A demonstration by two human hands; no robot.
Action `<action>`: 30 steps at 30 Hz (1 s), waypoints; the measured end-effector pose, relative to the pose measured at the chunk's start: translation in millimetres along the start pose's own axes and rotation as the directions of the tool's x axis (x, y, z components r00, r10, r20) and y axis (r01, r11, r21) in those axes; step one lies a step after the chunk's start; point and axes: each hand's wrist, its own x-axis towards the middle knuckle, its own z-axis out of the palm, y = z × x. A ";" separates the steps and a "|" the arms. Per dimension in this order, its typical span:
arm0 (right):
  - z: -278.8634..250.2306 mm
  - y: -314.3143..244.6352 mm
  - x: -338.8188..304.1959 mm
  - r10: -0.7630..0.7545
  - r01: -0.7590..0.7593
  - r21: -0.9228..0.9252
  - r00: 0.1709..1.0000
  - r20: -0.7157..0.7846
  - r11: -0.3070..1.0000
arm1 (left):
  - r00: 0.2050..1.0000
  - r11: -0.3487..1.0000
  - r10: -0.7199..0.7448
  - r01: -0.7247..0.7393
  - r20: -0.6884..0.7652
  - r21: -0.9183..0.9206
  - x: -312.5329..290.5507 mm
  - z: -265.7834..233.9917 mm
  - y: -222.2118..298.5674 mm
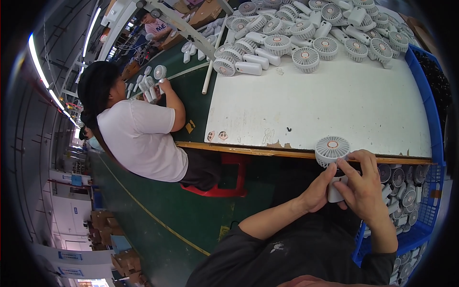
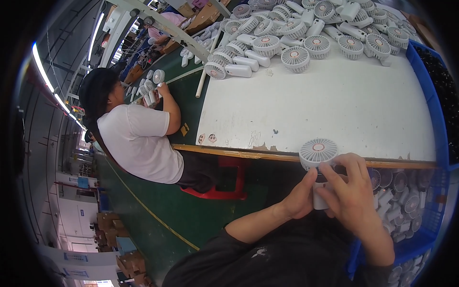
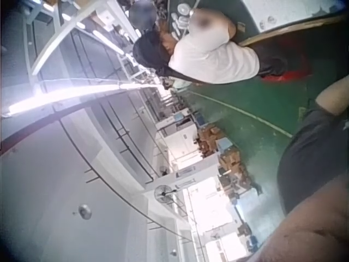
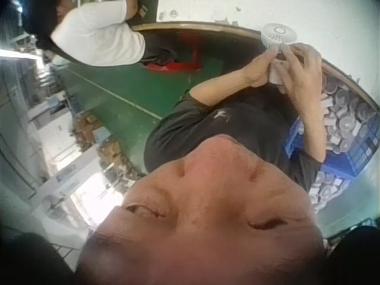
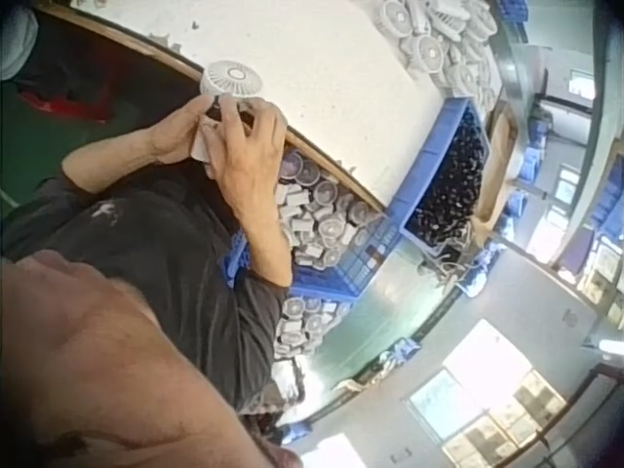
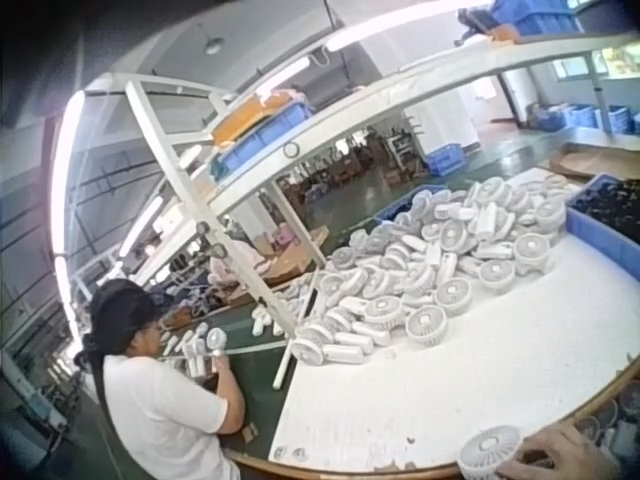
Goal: The person assembles small handheld electric fans by hand, taking plastic housings, fan blades, and power buttons from component bins and fitting them together.
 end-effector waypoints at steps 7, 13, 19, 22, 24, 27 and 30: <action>6.5 -19.3 -8.6 0.129 -0.130 -0.043 0.991 -0.026 0.991 | 0.998 0.996 0.055 -0.053 0.033 -0.069 2.7 0.5 -10.4; 14.6 -16.8 -25.0 0.130 -0.132 -0.022 0.989 -0.074 0.991 | 1.000 0.984 0.002 -0.004 -0.014 -0.176 -2.1 -2.6 -26.0; 40.3 10.1 -49.9 0.361 -0.303 0.522 0.933 -0.009 0.797 | 0.847 0.027 0.098 -0.527 0.523 0.849 3.4 -23.3 4.9; 32.8 18.6 -54.4 0.418 -0.355 0.934 0.855 0.306 0.042 | 0.827 -0.003 0.303 -0.496 0.473 0.869 1.5 1.3 12.5; 39.1 22.3 -52.7 0.479 -0.143 0.988 0.872 0.101 0.053 | 0.810 0.195 0.346 -0.556 0.474 0.808 9.0 4.8 6.7; 42.9 27.6 -57.4 0.605 -0.111 0.969 0.795 -0.047 0.221 | 0.916 0.697 0.331 -0.398 0.225 0.597 8.9 13.3 -22.9; 43.1 35.9 -70.1 0.637 -0.140 0.910 0.755 -0.157 0.391 | 0.987 0.879 0.129 -0.160 0.099 0.449 2.8 0.6 -39.2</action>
